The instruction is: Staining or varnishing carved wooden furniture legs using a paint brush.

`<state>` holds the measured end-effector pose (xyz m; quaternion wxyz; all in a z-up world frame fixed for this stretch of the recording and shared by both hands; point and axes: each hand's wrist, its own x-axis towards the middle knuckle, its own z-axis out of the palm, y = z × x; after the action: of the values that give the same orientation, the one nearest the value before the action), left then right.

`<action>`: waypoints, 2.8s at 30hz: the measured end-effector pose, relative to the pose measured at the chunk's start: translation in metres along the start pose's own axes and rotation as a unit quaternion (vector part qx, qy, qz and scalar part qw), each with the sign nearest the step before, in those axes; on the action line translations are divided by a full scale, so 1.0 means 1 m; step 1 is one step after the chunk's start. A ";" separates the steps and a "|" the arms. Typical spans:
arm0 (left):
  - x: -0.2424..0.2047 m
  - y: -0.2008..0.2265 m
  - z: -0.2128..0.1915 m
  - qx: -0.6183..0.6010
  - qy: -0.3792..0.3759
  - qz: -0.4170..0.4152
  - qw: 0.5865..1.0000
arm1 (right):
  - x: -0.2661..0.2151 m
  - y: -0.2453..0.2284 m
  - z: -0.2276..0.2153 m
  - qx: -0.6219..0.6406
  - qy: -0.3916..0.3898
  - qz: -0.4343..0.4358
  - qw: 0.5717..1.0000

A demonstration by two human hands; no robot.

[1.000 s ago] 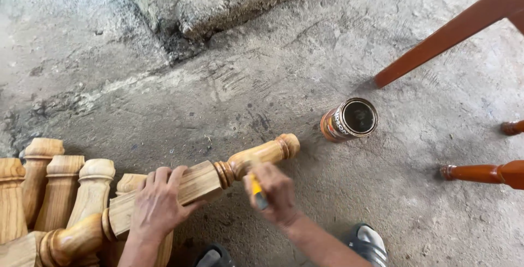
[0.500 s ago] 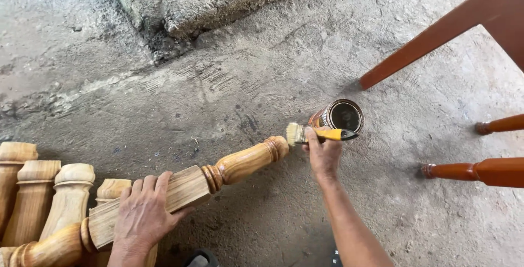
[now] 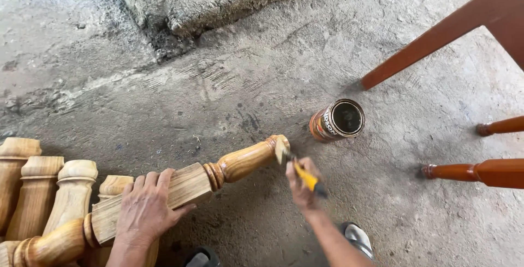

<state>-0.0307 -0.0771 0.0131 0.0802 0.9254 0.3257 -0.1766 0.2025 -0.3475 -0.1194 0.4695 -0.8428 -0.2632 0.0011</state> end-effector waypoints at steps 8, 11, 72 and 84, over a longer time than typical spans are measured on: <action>0.002 -0.014 0.017 -0.056 -0.004 -0.006 0.998 | -0.024 0.031 -0.009 -0.095 0.043 0.025 0.994; -0.009 -0.019 0.037 -0.039 0.063 -0.007 0.997 | -0.012 0.044 -0.010 -0.075 0.079 0.090 0.990; -0.028 -0.017 -0.007 -0.136 -0.004 -0.018 0.991 | 0.100 -0.076 0.010 -0.061 -0.378 -0.009 0.924; -0.028 -0.029 -0.008 -0.117 -0.205 -0.054 0.970 | 0.038 -0.109 0.038 0.071 -0.341 0.040 0.937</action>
<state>-0.0671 -0.0688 0.0298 0.2437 0.8345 0.3703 -0.3273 0.1777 -0.2547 -0.0452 0.4100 -0.7661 -0.3727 0.3258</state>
